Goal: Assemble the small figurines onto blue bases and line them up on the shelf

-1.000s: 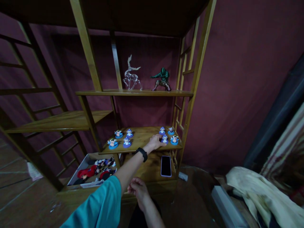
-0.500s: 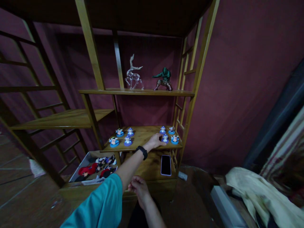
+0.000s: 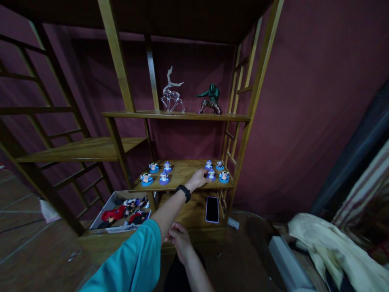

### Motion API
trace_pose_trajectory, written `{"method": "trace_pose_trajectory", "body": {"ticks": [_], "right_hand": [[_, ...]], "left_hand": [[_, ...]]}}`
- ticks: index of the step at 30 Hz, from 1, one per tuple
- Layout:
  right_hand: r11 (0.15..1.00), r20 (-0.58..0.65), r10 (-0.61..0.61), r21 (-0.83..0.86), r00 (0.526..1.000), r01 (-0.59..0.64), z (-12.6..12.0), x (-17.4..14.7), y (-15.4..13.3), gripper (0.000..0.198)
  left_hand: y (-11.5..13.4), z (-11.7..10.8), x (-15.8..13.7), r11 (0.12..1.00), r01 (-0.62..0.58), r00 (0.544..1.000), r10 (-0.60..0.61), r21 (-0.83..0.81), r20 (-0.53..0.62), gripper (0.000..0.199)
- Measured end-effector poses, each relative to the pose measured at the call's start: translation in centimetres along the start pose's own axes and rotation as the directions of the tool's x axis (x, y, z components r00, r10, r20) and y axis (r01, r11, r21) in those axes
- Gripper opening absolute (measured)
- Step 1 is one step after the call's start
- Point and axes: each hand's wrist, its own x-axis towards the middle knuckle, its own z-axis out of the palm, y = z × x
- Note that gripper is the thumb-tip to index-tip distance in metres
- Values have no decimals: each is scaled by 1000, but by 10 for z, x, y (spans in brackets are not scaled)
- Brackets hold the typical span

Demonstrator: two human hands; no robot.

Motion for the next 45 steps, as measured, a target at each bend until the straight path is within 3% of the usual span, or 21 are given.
{"method": "trace_pose_trajectory", "body": {"ticks": [7,29,32,36,40,42,45], "right_hand": [[1000,9,-6,-28,1000,6,-2,-1,0,22],[999,46,-23,30,999,22,-8,0,3,17],[1000,36,-15,23,999,14,-8,0,1,18],[1000,26,-2,30,1000,1,-6,-2,-3,19],[998,15,8,56,1000,-9,-5,-4,-6,19],[998,10,14,54,1000,-14,-4,-3,-6,20],[999,-2,18,48,1000,-18,-4,0,-4,20]], "left_hand": [[0,0,-1,997,36,999,-36,-64,-4,30],[4,2,-4,997,49,999,-50,-59,-15,28],[5,0,-6,993,54,998,-53,-101,15,34],[5,3,-6,975,75,997,-72,-211,22,57],[6,7,-5,957,30,997,-51,-287,-66,73],[13,7,-7,976,-47,984,9,-213,-175,74],[33,5,-12,978,-190,939,205,81,-275,73]]}}
